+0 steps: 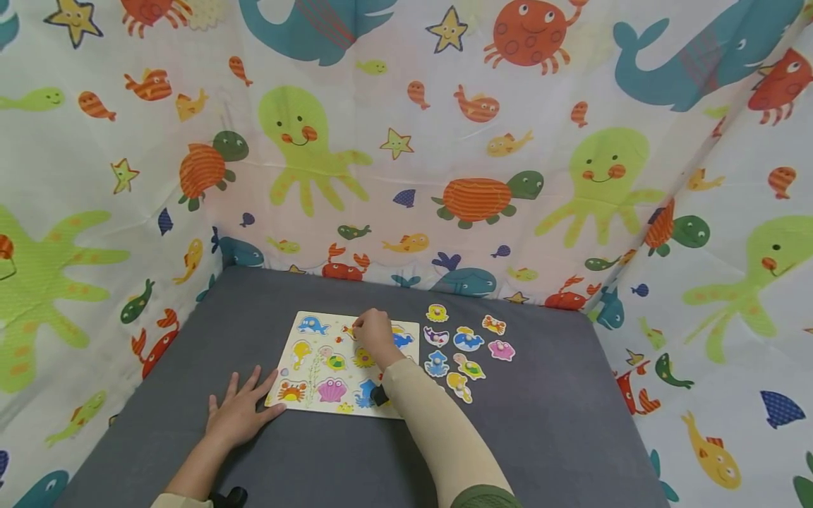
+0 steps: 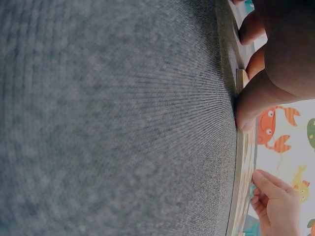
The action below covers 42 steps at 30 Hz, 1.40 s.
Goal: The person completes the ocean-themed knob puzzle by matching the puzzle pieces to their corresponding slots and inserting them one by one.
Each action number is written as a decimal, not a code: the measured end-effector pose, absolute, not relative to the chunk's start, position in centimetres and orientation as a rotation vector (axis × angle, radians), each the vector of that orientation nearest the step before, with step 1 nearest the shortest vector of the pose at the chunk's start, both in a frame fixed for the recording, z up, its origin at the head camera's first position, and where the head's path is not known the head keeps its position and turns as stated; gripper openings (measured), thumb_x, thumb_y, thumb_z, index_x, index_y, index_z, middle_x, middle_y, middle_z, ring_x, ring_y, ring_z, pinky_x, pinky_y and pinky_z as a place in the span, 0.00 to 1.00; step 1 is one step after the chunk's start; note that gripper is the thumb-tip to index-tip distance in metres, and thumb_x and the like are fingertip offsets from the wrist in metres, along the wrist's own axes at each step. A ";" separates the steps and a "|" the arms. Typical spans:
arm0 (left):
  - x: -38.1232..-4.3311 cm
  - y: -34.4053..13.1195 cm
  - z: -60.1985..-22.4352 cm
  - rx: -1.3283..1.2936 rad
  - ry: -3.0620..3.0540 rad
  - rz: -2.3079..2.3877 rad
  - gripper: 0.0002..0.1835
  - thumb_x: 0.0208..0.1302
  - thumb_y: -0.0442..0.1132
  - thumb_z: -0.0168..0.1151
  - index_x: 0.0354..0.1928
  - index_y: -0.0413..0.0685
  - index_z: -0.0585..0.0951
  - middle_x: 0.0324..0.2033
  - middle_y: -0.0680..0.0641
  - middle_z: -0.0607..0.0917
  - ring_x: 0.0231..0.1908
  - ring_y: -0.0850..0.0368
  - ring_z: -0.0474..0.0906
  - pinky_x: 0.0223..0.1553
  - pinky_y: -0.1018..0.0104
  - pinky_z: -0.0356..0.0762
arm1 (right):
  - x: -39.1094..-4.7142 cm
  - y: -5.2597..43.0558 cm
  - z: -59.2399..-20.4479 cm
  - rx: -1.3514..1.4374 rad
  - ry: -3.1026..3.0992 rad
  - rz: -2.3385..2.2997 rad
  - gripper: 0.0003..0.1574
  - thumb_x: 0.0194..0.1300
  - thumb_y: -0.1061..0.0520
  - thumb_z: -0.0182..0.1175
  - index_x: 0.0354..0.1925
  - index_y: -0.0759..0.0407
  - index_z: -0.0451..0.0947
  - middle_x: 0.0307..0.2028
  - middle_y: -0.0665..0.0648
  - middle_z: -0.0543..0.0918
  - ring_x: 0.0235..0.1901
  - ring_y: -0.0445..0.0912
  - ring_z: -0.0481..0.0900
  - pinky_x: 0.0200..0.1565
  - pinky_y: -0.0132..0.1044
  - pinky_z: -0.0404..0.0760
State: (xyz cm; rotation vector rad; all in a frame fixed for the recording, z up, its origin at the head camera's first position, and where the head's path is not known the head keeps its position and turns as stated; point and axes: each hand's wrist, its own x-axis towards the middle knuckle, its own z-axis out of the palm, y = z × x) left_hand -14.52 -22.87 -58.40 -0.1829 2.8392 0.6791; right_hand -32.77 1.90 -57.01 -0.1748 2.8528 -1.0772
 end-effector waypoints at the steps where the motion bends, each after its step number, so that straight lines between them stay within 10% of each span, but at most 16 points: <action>1: -14.5 -22.9 -58.4 -0.182 2.839 0.678 0.47 0.61 0.68 0.64 0.78 0.63 0.60 0.79 0.39 0.52 0.77 0.26 0.33 0.65 0.18 0.29 | -32.8 1.9 -57.1 -0.173 2.854 -1.075 0.05 0.63 0.58 0.72 0.38 0.56 0.91 0.34 0.50 0.87 0.34 0.44 0.79 0.34 0.31 0.82; 42: -14.6 -22.8 -58.8 -0.169 2.804 0.683 0.49 0.60 0.71 0.62 0.79 0.62 0.58 0.80 0.38 0.49 0.76 0.25 0.30 0.63 0.17 0.24 | -33.9 9.5 -53.8 -0.165 2.933 -1.175 0.21 0.67 0.57 0.68 0.57 0.61 0.83 0.51 0.60 0.87 0.50 0.53 0.84 0.52 0.47 0.85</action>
